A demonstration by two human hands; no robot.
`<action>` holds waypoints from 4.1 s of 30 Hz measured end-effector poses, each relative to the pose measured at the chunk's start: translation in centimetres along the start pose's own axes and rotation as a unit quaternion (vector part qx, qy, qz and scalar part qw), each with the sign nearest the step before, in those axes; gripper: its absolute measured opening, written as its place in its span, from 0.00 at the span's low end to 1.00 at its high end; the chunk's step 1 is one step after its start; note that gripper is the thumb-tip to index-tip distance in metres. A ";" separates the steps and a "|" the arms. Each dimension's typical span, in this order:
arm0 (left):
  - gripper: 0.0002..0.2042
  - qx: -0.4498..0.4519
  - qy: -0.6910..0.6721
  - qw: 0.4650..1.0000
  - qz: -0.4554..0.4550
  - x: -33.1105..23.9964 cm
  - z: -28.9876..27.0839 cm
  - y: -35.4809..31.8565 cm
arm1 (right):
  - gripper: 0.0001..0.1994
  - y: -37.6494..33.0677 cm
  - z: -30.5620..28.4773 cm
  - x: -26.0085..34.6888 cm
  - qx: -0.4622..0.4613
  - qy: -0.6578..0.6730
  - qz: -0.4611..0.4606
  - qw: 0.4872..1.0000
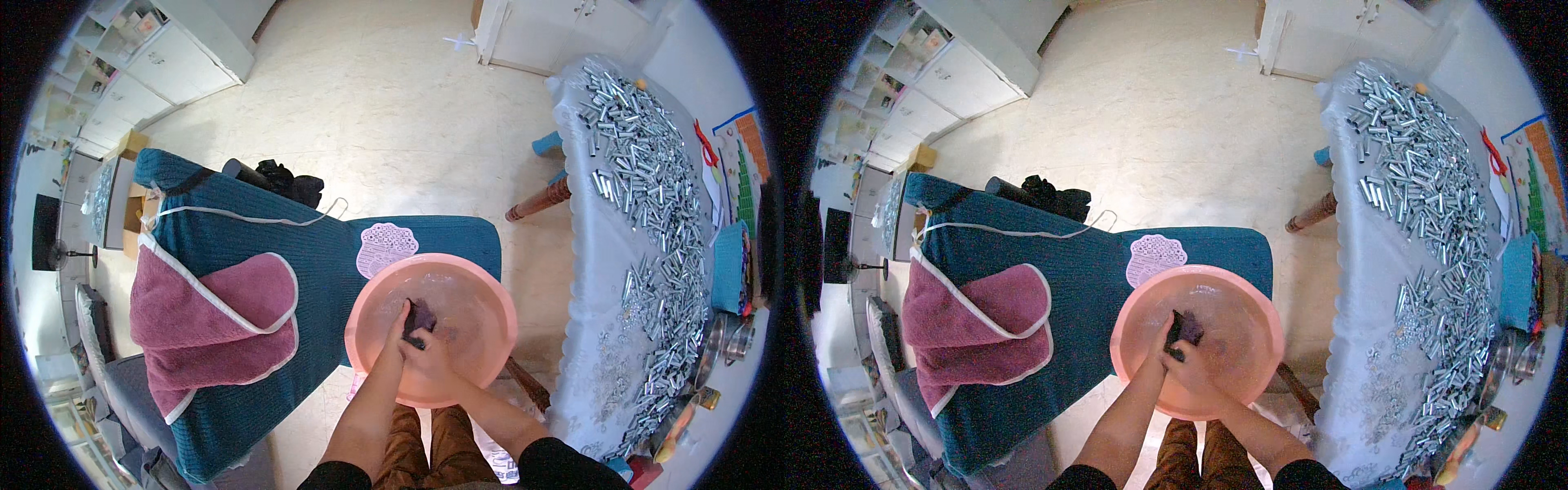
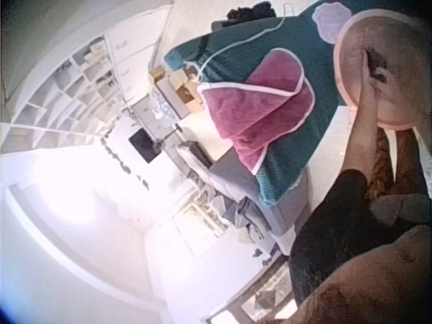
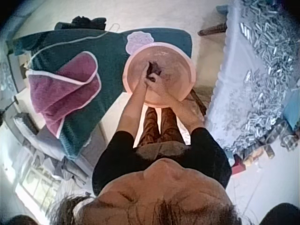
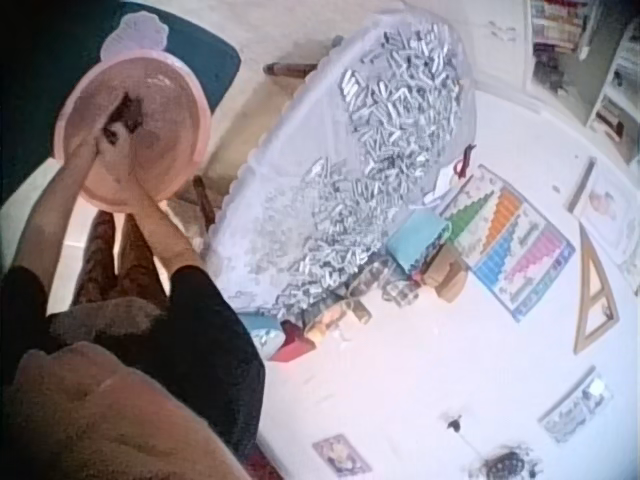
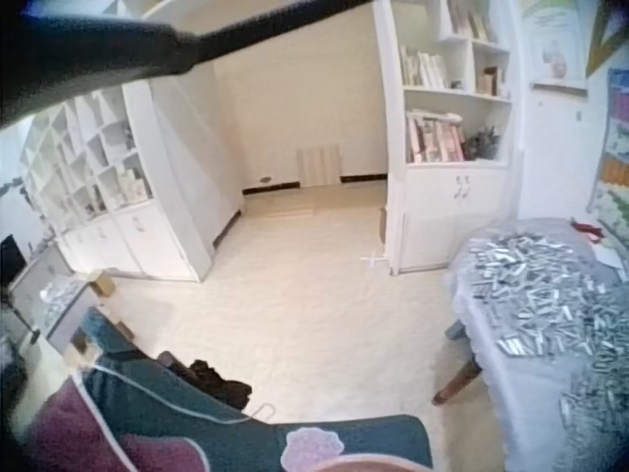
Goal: The person carries a pink basin with water and a cloth into a living room, wrings out the cloth, and proceeds to wipe the front door. They clean the door frame, the glass panel, and the wooden surface of the door using the wet cloth.
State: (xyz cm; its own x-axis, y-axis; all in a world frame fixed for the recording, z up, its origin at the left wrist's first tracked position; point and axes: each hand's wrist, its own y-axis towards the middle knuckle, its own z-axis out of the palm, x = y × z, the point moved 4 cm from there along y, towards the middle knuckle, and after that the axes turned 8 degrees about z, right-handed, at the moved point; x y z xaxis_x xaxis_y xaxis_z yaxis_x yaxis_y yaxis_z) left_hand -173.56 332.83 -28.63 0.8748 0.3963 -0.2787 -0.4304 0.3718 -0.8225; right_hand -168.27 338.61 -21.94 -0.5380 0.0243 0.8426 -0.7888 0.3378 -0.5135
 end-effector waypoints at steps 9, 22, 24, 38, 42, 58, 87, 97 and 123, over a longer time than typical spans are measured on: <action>0.13 -0.056 0.044 0.981 0.179 1.7 -0.8 -0.8 | 0.14 3.9 -1.0 -0.4 -0.093 -0.217 -0.050 0.970; 0.20 -0.086 0.589 0.684 0.421 -3.1 -2.6 -5.0 | 0.14 0.2 -7.7 -3.1 -0.072 -0.368 -0.054 0.926; 0.26 -0.124 0.605 0.678 0.399 -1.4 -5.1 -3.9 | 0.19 -0.3 -6.2 -4.7 0.003 -0.425 -0.001 0.905; 0.32 -0.032 0.356 0.919 0.168 2.5 -7.4 4.0 | 0.20 5.7 -1.7 -11.5 -0.078 -0.025 0.138 0.987; 0.23 -0.006 0.009 1.000 0.018 1.0 -1.9 -0.3 | 0.13 0.2 0.2 -1.1 0.047 0.153 0.041 0.986; 0.19 -0.068 0.349 0.910 0.213 1.8 0.7 -2.4 | 0.14 6.8 -5.7 -7.0 -0.230 -0.156 0.055 0.959; 0.16 -0.115 0.350 0.890 0.269 1.6 0.1 -2.8 | 0.16 6.7 -4.0 -9.1 -0.171 -0.198 0.054 0.963; 0.32 -0.133 0.367 0.891 0.233 1.4 -10.6 3.2 | 0.15 5.4 -6.2 -8.6 -0.159 -0.204 0.040 0.965; 0.24 0.043 0.086 0.980 0.173 -0.3 1.5 -11.5 | 0.17 -4.0 -3.1 4.4 0.138 0.485 0.206 0.839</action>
State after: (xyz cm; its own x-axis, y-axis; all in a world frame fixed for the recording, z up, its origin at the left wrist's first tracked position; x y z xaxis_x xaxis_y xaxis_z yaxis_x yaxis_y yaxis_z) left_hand -169.17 329.70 -18.31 0.6952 0.3668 -0.6182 -0.7180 0.3132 -0.6216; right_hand -166.54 340.32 -15.71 -0.3930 0.8844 0.2518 -0.7053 -0.1142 -0.6997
